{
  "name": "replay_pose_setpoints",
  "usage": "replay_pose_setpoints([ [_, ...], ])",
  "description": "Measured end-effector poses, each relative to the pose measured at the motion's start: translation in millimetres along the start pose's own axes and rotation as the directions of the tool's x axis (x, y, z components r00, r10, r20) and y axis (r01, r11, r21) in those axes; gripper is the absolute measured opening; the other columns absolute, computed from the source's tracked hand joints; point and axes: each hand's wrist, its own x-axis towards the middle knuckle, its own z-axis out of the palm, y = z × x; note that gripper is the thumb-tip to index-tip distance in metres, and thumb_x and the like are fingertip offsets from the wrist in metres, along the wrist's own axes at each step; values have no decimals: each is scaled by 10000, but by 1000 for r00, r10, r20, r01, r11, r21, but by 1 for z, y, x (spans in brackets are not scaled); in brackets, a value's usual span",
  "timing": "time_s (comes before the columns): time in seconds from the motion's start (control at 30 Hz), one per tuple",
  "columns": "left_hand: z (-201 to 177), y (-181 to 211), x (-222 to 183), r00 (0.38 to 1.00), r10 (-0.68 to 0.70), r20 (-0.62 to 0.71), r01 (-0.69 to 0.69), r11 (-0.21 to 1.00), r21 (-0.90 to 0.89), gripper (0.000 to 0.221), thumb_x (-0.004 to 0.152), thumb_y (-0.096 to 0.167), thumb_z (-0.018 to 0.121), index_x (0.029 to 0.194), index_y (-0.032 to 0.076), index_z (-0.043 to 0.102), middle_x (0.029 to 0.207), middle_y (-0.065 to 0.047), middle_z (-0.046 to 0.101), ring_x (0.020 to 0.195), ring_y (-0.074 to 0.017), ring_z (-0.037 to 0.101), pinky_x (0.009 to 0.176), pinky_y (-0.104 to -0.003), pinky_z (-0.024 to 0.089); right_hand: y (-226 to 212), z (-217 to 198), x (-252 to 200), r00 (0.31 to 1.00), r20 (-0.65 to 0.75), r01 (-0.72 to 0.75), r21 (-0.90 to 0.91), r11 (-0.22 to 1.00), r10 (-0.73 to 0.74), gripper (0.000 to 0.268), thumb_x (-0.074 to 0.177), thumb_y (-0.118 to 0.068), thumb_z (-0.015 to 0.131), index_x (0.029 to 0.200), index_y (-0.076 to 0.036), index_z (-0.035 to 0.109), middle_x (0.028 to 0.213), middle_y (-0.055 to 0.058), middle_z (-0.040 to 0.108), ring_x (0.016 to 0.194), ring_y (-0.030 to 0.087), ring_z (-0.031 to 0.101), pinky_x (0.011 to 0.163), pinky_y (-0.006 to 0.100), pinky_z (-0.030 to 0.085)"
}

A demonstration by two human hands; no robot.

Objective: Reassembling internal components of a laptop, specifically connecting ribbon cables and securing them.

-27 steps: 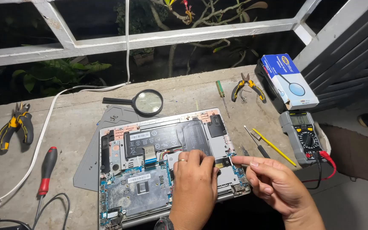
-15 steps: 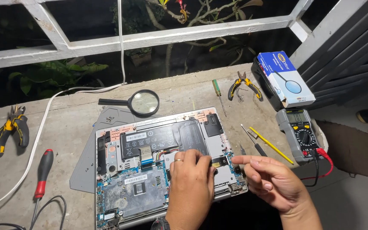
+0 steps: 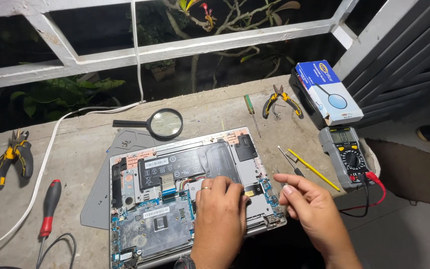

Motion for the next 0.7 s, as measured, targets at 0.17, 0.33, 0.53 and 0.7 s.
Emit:
replay_pose_setpoints([
  [0.17, -8, 4, 6, 995, 93, 25, -95, 993, 65, 127, 1050, 211, 713, 1158, 143, 705, 1126, -83, 677, 1035, -375, 592, 857, -534, 505, 20, 2, 3, 978, -70, 177, -213, 961, -196, 336, 1088, -164, 715, 1335, -92, 932, 818, 49, 796, 640, 119, 622, 653, 271, 547],
  [0.33, -6, 3, 7, 980, 193, 39, -195, 979, 56, 448, 923, 58, 652, 1359, 122, 729, 1200, -76, 747, 1085, -377, 625, 838, -519, 498, 20, 1, 0, 932, -72, 298, -403, 865, -355, 309, 1052, -199, 727, 1271, -164, 942, 888, 12, 907, 849, 99, 865, 854, 256, 651],
  [0.53, -6, 1, 7, 977, 212, 30, -214, 972, 94, 508, 900, 18, 653, 1391, 116, 739, 1230, -83, 765, 1080, -380, 640, 824, -527, 504, 19, 0, -2, 933, -35, 320, -372, 871, -358, 293, 1042, -190, 736, 1251, -167, 940, 904, 14, 932, 840, 99, 893, 853, 252, 667],
  [0.7, -11, 0, 11, 975, 221, -15, -220, 974, 47, 363, 948, 51, 679, 1299, 120, 741, 1083, -98, 765, 942, -383, 642, 773, -511, 530, 17, -1, -1, 940, -5, 314, -386, 867, -342, 291, 1037, -206, 743, 1240, -184, 949, 886, -11, 919, 816, 88, 862, 811, 256, 659],
])
